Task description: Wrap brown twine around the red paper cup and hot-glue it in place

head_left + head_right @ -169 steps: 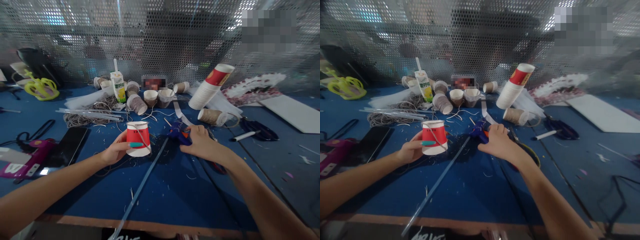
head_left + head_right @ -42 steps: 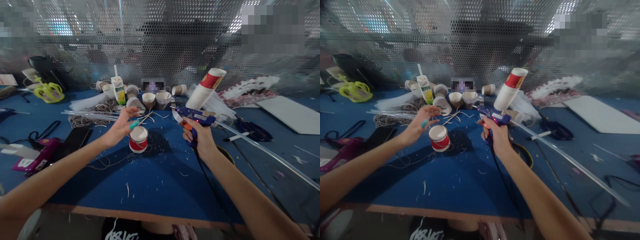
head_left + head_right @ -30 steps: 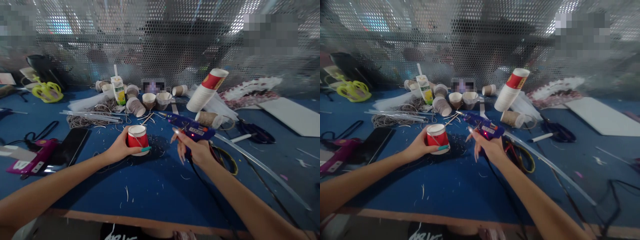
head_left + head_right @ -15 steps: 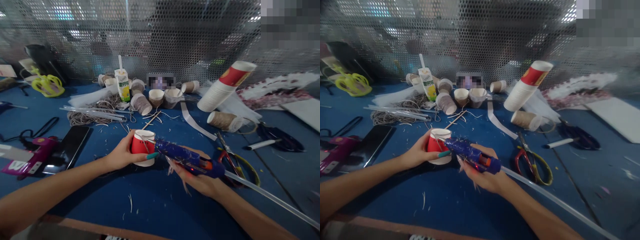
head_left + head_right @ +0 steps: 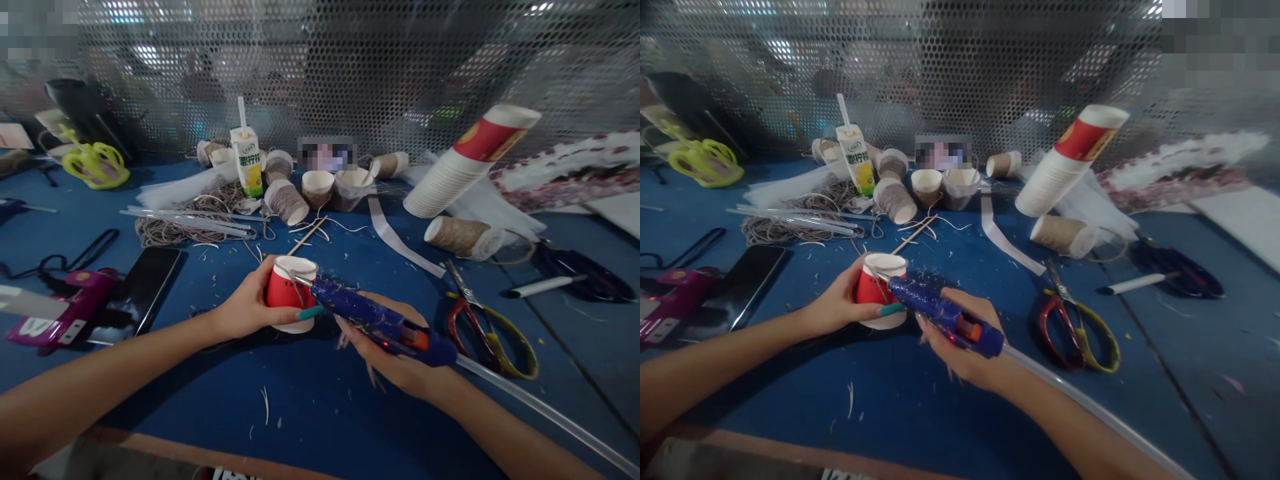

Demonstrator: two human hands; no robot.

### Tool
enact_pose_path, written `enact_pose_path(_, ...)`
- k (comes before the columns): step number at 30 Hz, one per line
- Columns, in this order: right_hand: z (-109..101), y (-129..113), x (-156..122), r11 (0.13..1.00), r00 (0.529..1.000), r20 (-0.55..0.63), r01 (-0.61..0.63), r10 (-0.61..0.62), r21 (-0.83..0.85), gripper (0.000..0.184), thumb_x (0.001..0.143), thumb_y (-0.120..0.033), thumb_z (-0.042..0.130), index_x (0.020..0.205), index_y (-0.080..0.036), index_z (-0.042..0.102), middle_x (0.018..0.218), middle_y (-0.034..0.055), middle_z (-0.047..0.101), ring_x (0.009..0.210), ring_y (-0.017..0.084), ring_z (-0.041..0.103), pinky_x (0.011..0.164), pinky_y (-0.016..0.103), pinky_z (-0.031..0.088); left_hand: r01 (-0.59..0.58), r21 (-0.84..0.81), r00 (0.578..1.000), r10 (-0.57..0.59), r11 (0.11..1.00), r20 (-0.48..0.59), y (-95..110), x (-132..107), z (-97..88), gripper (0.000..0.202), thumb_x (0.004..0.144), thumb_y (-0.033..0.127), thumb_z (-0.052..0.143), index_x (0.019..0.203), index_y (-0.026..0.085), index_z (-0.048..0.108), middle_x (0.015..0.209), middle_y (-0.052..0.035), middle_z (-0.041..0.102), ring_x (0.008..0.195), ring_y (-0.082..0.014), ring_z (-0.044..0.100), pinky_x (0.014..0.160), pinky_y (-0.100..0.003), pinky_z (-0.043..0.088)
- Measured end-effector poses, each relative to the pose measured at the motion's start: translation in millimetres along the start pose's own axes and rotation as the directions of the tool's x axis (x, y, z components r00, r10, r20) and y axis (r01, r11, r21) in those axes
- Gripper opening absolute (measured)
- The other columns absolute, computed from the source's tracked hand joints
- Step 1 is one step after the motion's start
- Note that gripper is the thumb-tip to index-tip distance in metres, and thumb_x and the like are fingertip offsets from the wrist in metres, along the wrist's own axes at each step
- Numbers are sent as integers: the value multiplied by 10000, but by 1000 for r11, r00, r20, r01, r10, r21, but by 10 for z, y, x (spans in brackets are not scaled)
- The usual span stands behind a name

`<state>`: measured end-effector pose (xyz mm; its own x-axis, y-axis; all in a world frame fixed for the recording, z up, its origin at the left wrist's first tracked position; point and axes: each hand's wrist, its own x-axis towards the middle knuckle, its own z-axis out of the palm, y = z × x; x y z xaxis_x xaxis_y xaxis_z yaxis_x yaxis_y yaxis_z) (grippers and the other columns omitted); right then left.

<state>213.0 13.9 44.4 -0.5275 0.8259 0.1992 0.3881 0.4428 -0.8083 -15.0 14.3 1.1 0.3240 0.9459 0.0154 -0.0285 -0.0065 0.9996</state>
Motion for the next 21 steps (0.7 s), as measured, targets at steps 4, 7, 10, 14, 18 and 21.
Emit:
enact_pose_path(4,31,14,-17,1000,1000,-25,8,-7,17,157,822,-258,596,671,-216,607,621,1,667,570,152,657,546,245,532,-17,3,1000,17,1000,7,-14,-1,-3,582,656,306,791,1151,217,499,1114,-63,623,991,-233,601,868,-394,499)
enact_pose_path(7,47,20,-30,999,998,-63,-9,12,44,146,818,-262,604,678,-218,602,612,-6,663,553,147,656,531,239,526,-22,-5,999,22,1000,26,-11,-4,-4,576,667,286,786,1158,222,491,1117,-58,622,994,-227,604,861,-379,502)
enact_pose_path(10,41,16,-30,999,999,-44,-7,9,38,169,821,-252,594,656,-216,594,593,-6,657,543,147,653,542,243,529,-27,-7,999,28,1000,36,1,-4,-5,572,673,278,783,1157,220,485,1122,-60,622,1005,-230,605,865,-378,503)
enact_pose_path(14,25,3,-24,1000,999,-31,16,-15,16,165,812,-232,584,648,-213,587,594,-1,656,536,144,648,534,238,521,-40,-3,998,40,999,42,13,1,-4,583,666,275,788,1159,217,483,1129,-61,619,1017,-233,602,879,-382,495)
enact_pose_path(18,50,-15,-38,1000,998,-67,4,-5,-15,191,805,-224,561,614,-220,567,580,-5,630,525,134,629,524,233,505,-49,20,998,48,999,50,13,-1,-4,573,669,284,787,1155,216,491,1108,-56,622,1004,-227,599,886,-388,486)
enact_pose_path(21,74,-9,-55,1000,995,-102,0,-2,-16,200,804,-224,546,604,-227,538,561,-10,612,509,130,613,518,238,498,-51,28,998,49,998,47,11,-5,-6,580,663,288,791,1153,216,490,1113,-58,615,1007,-230,593,883,-392,487)
